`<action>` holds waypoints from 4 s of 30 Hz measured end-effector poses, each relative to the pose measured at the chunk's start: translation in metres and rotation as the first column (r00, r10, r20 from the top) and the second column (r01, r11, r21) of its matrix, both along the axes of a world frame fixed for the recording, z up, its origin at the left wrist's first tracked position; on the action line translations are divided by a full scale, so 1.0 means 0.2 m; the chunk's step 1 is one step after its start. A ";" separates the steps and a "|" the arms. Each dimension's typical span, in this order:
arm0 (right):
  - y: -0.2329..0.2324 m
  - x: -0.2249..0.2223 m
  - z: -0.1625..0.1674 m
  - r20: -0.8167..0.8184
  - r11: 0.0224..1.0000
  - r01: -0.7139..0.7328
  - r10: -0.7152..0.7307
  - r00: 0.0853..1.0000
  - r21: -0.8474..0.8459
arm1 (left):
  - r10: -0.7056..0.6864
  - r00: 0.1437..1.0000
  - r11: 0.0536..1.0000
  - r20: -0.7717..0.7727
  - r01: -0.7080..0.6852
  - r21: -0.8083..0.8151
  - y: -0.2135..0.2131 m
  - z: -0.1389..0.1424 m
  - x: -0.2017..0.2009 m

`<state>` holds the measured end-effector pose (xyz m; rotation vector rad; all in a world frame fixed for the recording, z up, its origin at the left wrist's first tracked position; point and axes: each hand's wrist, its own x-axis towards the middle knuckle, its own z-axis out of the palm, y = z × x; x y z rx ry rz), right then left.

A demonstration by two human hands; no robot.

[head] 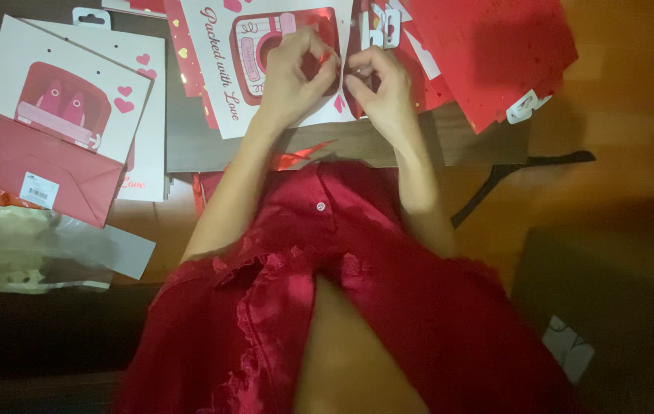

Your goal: The person ties red ribbons around red Valentine's Day envelopes and gift boxes on a table. The person repeatedly picks up envelopes and boxes, wraps ribbons around them, and ties knots or bows by hand.

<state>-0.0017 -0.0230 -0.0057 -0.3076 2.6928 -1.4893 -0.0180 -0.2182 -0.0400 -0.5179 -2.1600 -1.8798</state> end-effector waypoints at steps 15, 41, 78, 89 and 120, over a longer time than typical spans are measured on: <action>0.00 0.03 0.02 -0.079 0.997 -0.045 0.050 0.996 0.067 | -0.170 0.981 0.985 0.097 0.168 0.029 -0.09 0.10 -0.01; -0.05 0.06 0.03 -0.042 0.986 0.078 -0.073 0.996 0.150 | -0.281 0.946 0.953 0.159 0.295 -0.070 -0.12 0.15 -0.03; -0.02 -0.01 0.04 -0.076 0.989 0.138 -0.133 0.988 0.060 | -0.386 0.850 0.856 0.358 0.185 0.482 -0.12 0.15 0.03; 0.02 -0.04 0.26 0.235 0.876 0.136 -0.027 0.972 -0.462 | -0.211 0.977 0.937 0.024 0.195 0.291 -0.24 0.54 0.09; -0.05 0.03 0.02 -0.171 0.958 -0.050 0.001 0.985 -0.282 | -0.098 0.835 0.992 0.541 0.128 -0.017 -0.01 0.29 0.03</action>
